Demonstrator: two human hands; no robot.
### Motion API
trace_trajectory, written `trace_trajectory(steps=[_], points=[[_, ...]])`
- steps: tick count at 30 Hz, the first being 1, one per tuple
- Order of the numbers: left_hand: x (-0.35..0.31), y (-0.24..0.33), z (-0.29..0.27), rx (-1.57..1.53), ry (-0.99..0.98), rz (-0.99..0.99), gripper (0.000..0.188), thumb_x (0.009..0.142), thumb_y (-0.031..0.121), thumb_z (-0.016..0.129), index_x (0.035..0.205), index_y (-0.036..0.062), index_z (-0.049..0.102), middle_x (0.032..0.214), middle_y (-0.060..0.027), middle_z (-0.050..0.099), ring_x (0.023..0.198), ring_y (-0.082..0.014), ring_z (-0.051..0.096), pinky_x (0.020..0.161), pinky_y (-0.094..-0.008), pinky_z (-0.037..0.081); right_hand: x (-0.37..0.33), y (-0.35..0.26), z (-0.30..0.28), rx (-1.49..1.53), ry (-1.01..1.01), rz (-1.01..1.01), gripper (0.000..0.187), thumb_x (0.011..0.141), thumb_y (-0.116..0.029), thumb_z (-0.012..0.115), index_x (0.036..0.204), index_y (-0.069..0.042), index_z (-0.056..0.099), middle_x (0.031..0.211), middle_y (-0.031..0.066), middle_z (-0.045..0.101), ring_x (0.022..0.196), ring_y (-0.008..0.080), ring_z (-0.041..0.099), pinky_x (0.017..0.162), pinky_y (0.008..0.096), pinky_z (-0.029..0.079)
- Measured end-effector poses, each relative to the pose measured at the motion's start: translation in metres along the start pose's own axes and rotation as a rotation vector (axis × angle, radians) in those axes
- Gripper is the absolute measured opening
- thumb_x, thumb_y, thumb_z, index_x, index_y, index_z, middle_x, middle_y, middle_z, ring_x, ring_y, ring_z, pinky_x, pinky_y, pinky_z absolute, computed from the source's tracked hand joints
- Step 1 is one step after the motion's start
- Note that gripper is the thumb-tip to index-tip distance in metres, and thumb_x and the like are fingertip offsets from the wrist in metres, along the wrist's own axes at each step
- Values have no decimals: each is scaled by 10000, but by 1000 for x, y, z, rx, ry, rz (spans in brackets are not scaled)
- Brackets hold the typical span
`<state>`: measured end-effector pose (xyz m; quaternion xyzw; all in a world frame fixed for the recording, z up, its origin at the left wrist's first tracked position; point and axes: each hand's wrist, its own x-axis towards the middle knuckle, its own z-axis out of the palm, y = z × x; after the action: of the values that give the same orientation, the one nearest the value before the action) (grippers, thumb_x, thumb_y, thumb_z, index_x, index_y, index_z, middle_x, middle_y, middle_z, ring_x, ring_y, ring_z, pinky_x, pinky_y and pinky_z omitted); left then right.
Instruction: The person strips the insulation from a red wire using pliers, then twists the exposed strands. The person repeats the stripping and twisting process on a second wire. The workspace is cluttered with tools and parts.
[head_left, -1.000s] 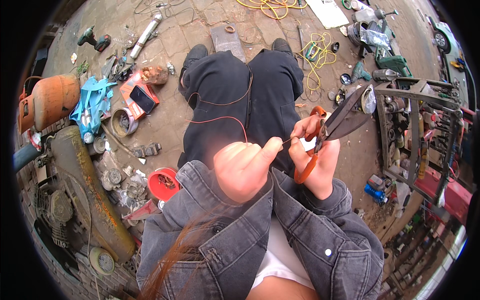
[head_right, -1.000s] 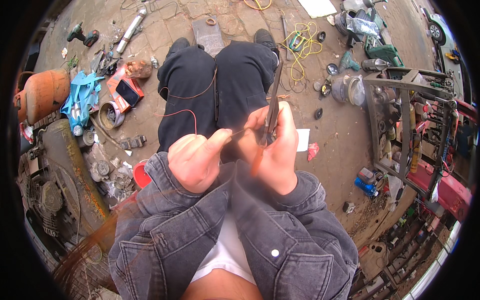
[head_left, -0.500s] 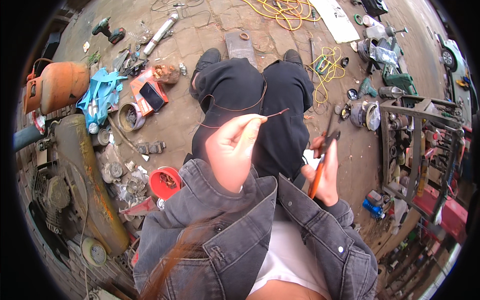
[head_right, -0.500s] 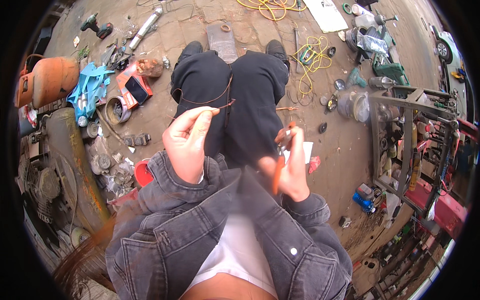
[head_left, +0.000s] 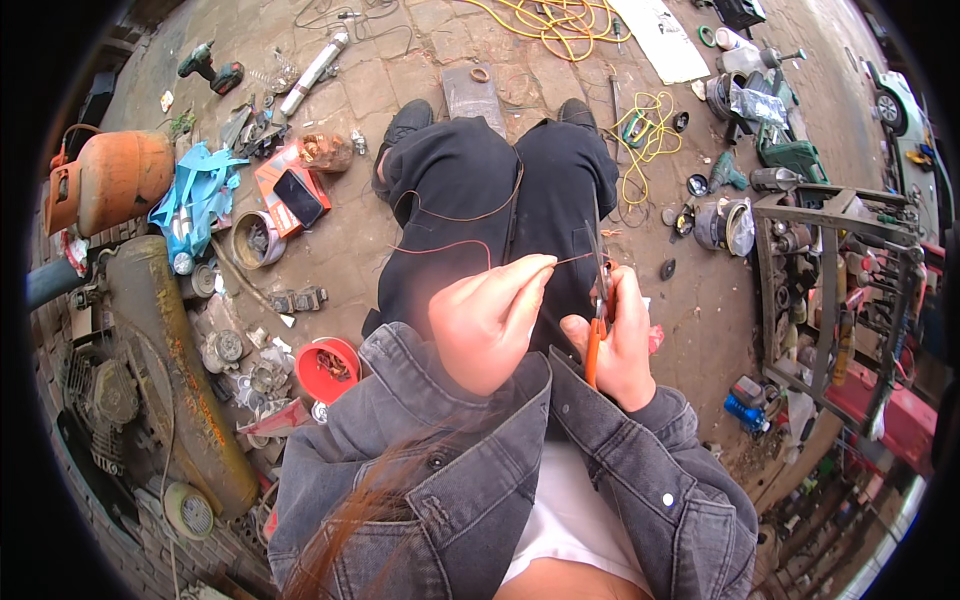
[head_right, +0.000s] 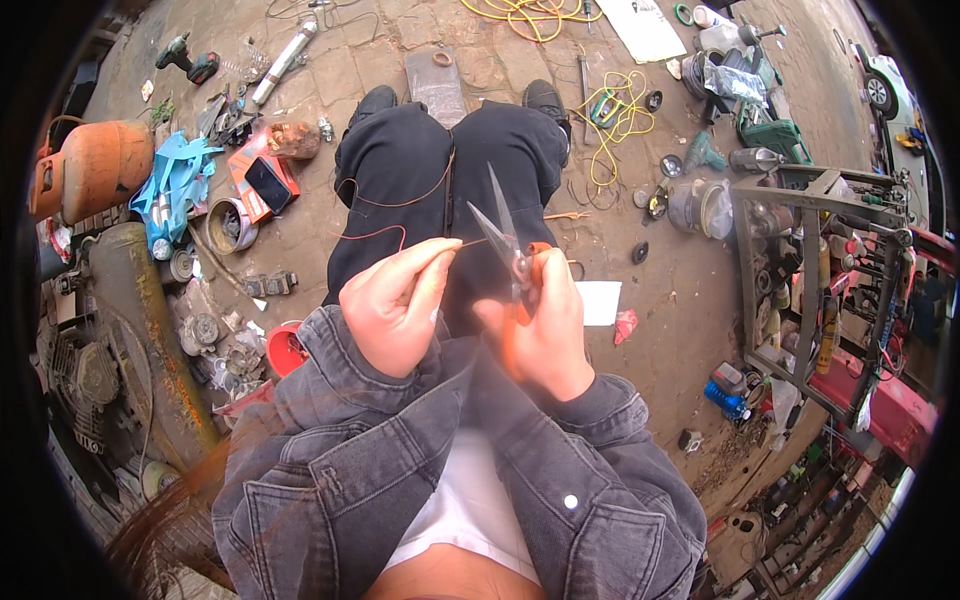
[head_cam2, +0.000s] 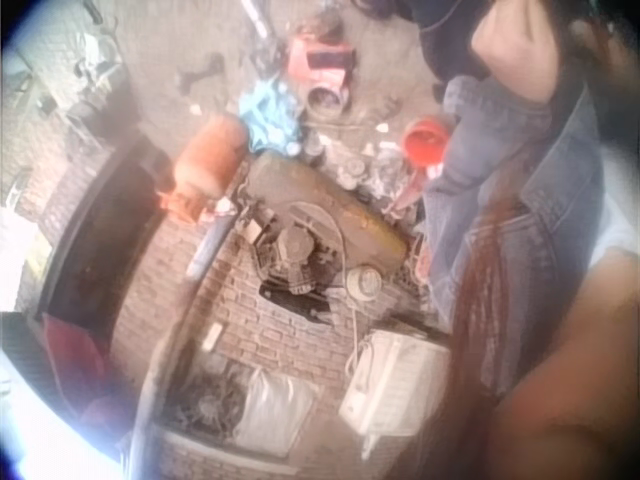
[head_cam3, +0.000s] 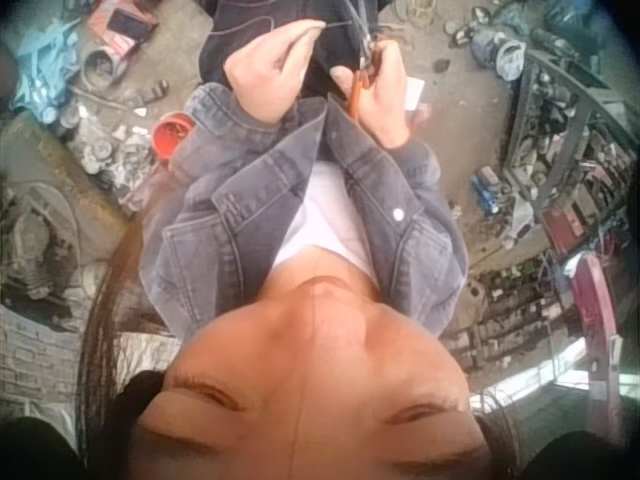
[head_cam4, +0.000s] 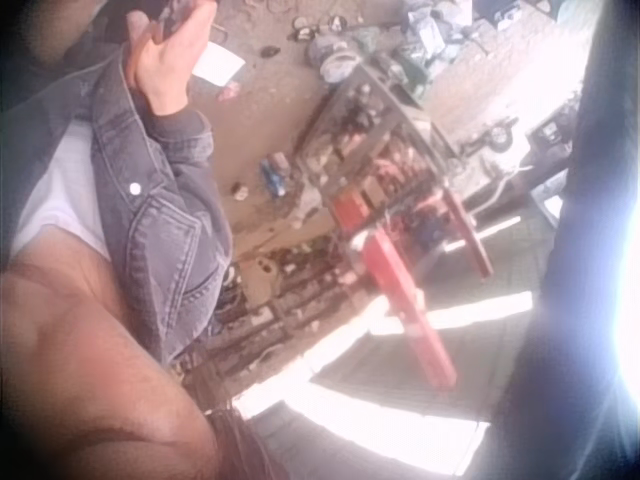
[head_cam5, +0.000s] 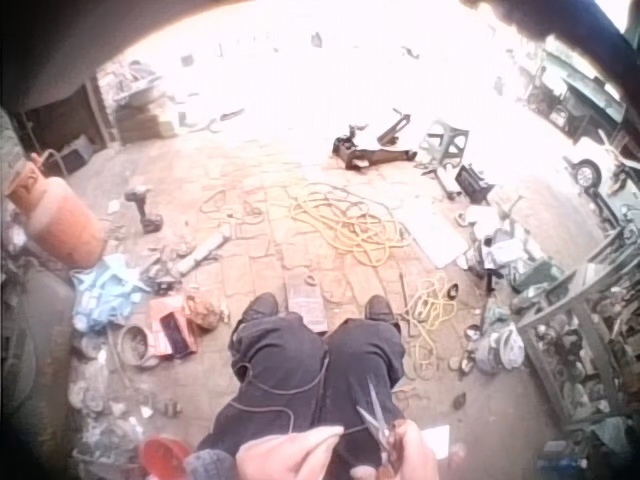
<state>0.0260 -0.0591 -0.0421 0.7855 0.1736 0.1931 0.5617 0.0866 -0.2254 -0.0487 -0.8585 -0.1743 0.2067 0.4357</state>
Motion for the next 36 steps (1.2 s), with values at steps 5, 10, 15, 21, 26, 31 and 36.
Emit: trace_trajectory(steps=[5,10,15,21,26,31,36], points=[[2,-2,0,40,-6,77,182,817,-23,725,998,-8,707,844,-143,719,657,-255,688,578,-321,517,1,-2,3,53,29,35,369,768,-87,754,1030,8,511,887,120,593,751,200,570,694,320,480],[2,-6,2,48,-39,164,197,821,1,733,1015,8,705,838,-131,718,646,-263,682,570,-330,512,5,4,5,139,59,-39,550,886,-545,690,872,-45,462,694,-3,383,623,109,355,553,286,313],[3,-9,2,78,-12,144,202,821,14,740,1019,16,706,830,-123,717,625,-259,676,557,-332,504,6,7,7,94,54,-84,553,906,-558,654,883,-42,457,707,19,379,636,126,372,562,301,328],[3,-9,2,127,2,219,215,810,12,749,1020,10,699,820,-119,716,621,-251,676,552,-330,502,4,1,0,-4,-38,-5,345,791,-49,697,1069,1,498,851,148,607,751,275,599,689,353,490],[3,-10,2,135,-2,236,229,802,9,754,1023,7,696,816,-123,714,624,-250,677,551,-330,501,4,1,0,4,-28,15,298,806,-74,703,1025,9,519,822,140,618,715,280,602,671,355,492],[2,-12,4,140,-27,264,242,794,8,758,1028,4,697,821,-125,716,641,-254,685,557,-335,508,4,1,2,64,-23,-7,236,815,-58,696,981,15,545,796,129,625,693,218,610,659,334,501],[1,-14,9,83,-57,268,228,805,-37,724,1030,-8,711,887,-145,731,661,-253,696,602,-309,536,1,3,10,379,-62,147,159,878,-54,625,1008,15,563,807,63,632,720,109,596,631,290,494]])
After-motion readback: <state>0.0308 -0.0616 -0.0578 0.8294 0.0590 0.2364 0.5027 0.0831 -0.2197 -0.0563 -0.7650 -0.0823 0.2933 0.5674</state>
